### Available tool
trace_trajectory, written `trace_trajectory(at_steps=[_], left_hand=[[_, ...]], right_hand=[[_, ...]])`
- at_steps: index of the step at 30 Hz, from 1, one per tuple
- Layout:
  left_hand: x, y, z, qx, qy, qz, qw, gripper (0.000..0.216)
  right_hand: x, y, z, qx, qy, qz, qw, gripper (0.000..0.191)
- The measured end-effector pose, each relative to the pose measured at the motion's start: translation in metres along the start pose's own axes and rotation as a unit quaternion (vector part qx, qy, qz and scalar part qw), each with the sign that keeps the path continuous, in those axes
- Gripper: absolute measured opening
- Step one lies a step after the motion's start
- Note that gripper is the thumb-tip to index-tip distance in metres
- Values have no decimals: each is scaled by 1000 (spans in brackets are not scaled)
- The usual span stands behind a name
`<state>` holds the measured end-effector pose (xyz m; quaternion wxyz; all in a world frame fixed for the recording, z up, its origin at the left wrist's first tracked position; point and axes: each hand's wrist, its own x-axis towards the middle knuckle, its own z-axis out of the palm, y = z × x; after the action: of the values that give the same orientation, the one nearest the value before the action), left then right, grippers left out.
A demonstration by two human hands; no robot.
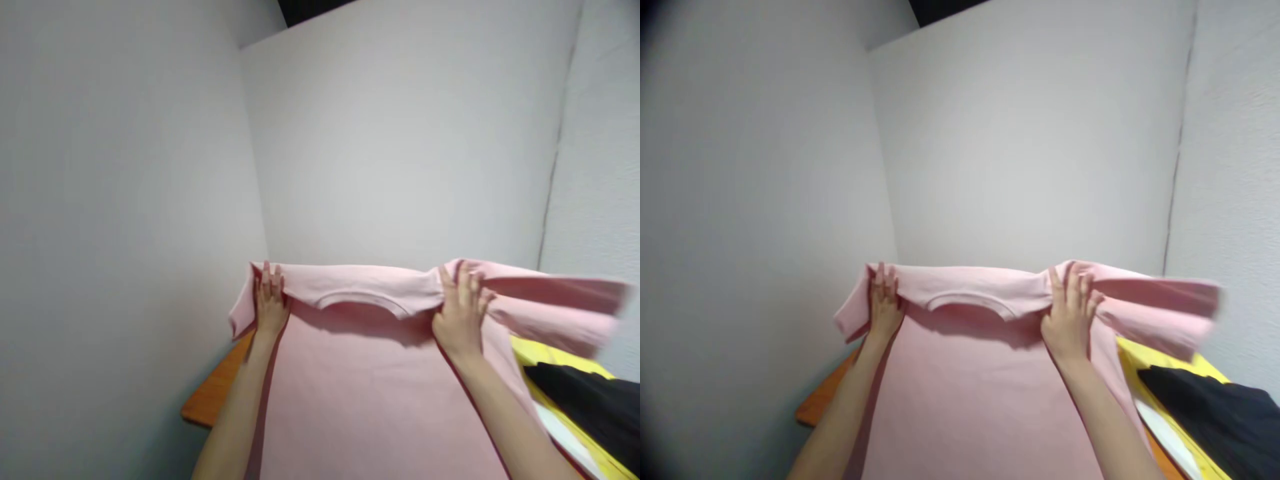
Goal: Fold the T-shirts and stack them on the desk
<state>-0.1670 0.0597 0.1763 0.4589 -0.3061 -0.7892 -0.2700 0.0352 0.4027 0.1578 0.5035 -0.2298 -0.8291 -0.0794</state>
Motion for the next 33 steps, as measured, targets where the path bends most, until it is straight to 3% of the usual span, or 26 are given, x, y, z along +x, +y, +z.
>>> trace_trajectory(at_steps=[3,5,7,10,16,22,28,33], left_hand=[[-28,-5,46,39,-224,-30,973,50],[-52,-10,73,52,-342,-31,938,47],[-75,-18,94,58,-398,-39,915,48],[-99,-37,116,87,-455,-88,882,58],[-92,-78,141,137,-484,-167,848,68],[-75,-115,161,184,-500,-237,813,69],[-66,-129,199,198,-488,-247,813,75],[-60,-137,228,210,-469,-222,829,74]], right_hand=[[-39,-7,51,-21,-160,-24,987,60],[-70,-4,88,-30,-302,-45,952,53],[-96,8,121,-39,-399,-23,916,54],[-114,37,157,-53,-448,24,892,62],[-91,87,188,-87,-470,97,873,62],[-64,99,210,-97,-479,212,846,83],[-64,99,227,-143,-425,296,843,92],[-66,100,230,-153,-392,291,859,88]])
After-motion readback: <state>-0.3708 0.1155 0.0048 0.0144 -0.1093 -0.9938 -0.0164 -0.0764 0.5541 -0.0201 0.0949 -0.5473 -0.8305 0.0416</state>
